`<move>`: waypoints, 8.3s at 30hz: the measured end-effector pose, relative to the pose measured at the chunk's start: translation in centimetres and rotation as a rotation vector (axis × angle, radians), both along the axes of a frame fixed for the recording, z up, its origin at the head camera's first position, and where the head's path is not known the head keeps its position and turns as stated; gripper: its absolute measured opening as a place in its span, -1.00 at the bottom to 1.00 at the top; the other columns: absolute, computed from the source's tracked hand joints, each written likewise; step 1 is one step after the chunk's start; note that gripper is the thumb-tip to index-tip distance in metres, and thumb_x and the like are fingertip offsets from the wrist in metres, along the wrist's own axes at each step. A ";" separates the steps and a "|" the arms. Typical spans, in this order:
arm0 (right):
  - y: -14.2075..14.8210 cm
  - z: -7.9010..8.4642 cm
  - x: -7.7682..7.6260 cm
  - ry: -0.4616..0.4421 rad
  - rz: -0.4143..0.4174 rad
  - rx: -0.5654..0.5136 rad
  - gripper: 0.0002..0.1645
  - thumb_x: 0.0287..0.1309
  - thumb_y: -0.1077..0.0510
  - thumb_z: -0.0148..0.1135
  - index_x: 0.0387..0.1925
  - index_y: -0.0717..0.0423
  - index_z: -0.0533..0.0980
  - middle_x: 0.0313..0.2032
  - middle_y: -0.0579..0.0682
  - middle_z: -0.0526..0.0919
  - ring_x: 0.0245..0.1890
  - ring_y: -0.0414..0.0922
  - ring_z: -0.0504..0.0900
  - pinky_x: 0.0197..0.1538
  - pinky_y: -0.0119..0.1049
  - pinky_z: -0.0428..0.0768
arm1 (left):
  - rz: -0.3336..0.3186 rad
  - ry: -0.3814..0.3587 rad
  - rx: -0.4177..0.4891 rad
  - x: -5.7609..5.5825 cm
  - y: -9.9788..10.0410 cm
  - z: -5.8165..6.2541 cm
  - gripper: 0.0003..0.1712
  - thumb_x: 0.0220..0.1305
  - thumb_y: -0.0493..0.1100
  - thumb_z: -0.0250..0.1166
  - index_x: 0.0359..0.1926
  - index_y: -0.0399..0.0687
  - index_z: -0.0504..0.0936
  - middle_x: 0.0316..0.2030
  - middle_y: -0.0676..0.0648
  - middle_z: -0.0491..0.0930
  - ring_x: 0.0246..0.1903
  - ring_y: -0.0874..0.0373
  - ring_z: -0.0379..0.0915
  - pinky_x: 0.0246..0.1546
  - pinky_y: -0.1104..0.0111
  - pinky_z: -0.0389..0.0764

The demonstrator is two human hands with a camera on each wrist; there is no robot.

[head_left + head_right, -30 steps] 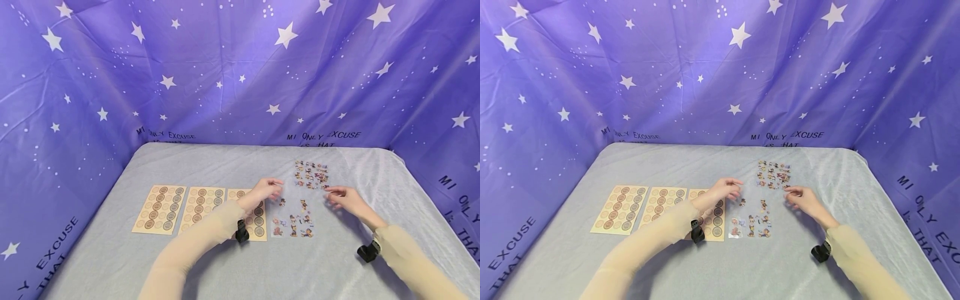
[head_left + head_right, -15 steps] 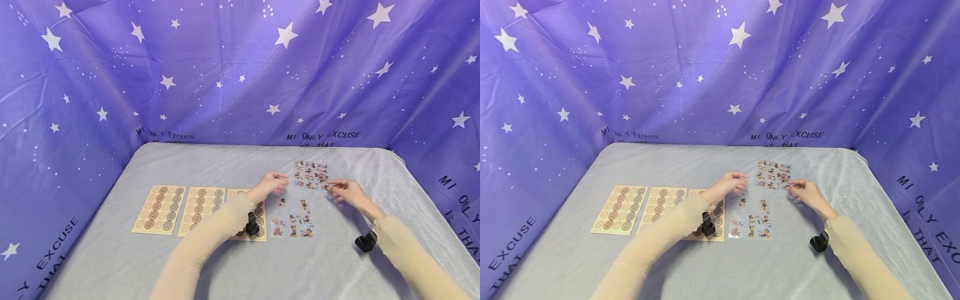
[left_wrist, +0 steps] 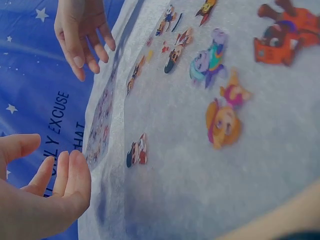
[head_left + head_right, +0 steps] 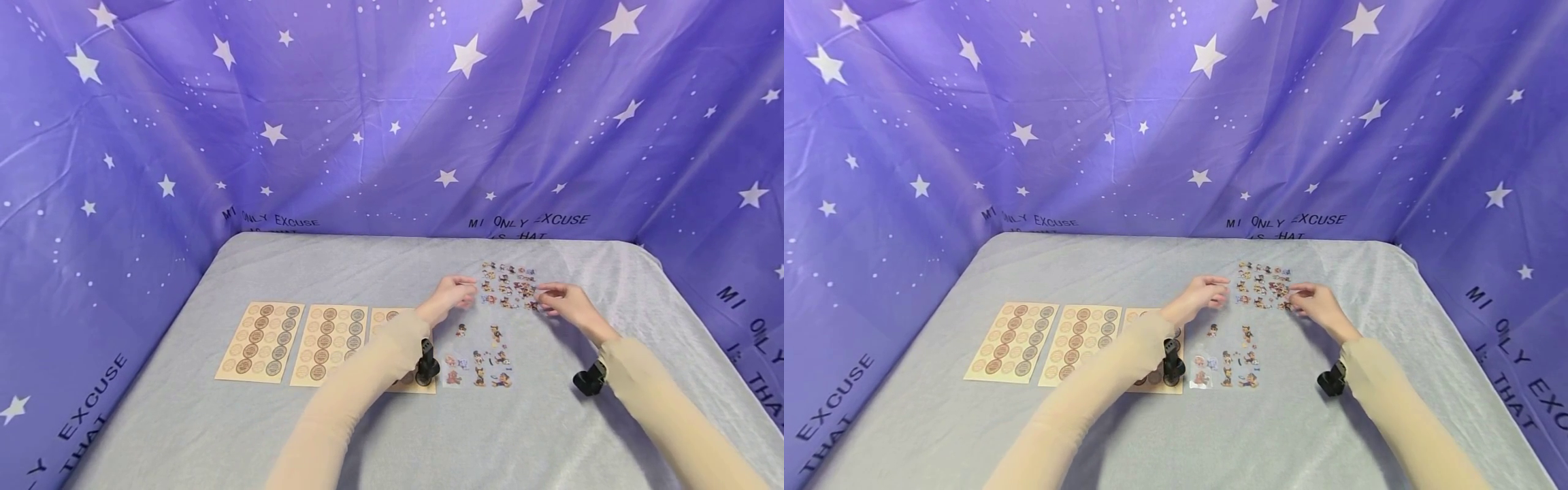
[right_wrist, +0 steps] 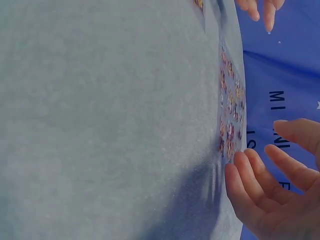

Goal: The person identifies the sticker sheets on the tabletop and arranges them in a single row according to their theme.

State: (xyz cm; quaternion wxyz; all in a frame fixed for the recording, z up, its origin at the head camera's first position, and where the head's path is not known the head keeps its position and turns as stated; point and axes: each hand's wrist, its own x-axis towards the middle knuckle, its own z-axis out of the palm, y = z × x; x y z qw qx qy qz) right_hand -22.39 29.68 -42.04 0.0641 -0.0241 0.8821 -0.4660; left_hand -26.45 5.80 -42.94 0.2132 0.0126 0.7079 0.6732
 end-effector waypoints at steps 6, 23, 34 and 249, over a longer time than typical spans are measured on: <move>0.0 -0.1 -0.7 0.011 -0.021 0.004 -0.46 0.14 0.25 0.01 0.10 0.52 0.21 -0.12 0.46 0.43 -0.37 -0.18 0.57 -0.27 -0.38 0.58 | 0.018 0.007 -0.015 -0.3 0.7 -0.1 -0.64 0.14 -0.33 0.13 0.00 -0.25 0.50 -0.20 -0.13 0.56 -0.18 -0.04 0.49 -0.23 0.27 0.56; -0.2 -0.9 -1.8 0.081 -0.087 0.089 -0.39 0.12 0.22 0.05 0.14 0.49 0.16 -0.03 0.49 0.35 -0.04 0.29 0.38 0.04 -0.02 0.39 | 0.096 0.039 -0.050 -0.6 2.4 -0.4 -0.58 0.10 -0.43 0.10 0.04 -0.23 0.47 -0.04 -0.18 0.46 -0.09 0.00 0.41 -0.05 0.26 0.45; 0.0 -1.3 -2.3 0.070 -0.095 0.116 -0.37 0.09 0.24 0.06 0.14 0.50 0.16 -0.04 0.52 0.33 -0.06 0.30 0.38 0.01 0.03 0.40 | 0.097 0.051 -0.090 -10.0 6.1 -14.2 -0.60 0.11 -0.34 0.11 0.00 0.02 0.50 -0.14 0.00 0.49 -0.22 0.17 0.45 -0.23 0.32 0.51; 5.7 1.1 7.3 -0.012 0.262 -0.081 -0.44 0.15 0.38 -0.05 -0.24 -0.49 0.43 -0.45 -0.25 0.63 -0.53 -0.25 0.58 -0.51 -0.29 0.58 | 0.099 0.079 0.052 11.7 2.3 -1.4 -0.69 0.00 -0.36 0.19 -0.15 -0.22 0.55 -0.54 0.06 0.54 -0.54 0.01 0.52 -0.59 0.35 0.56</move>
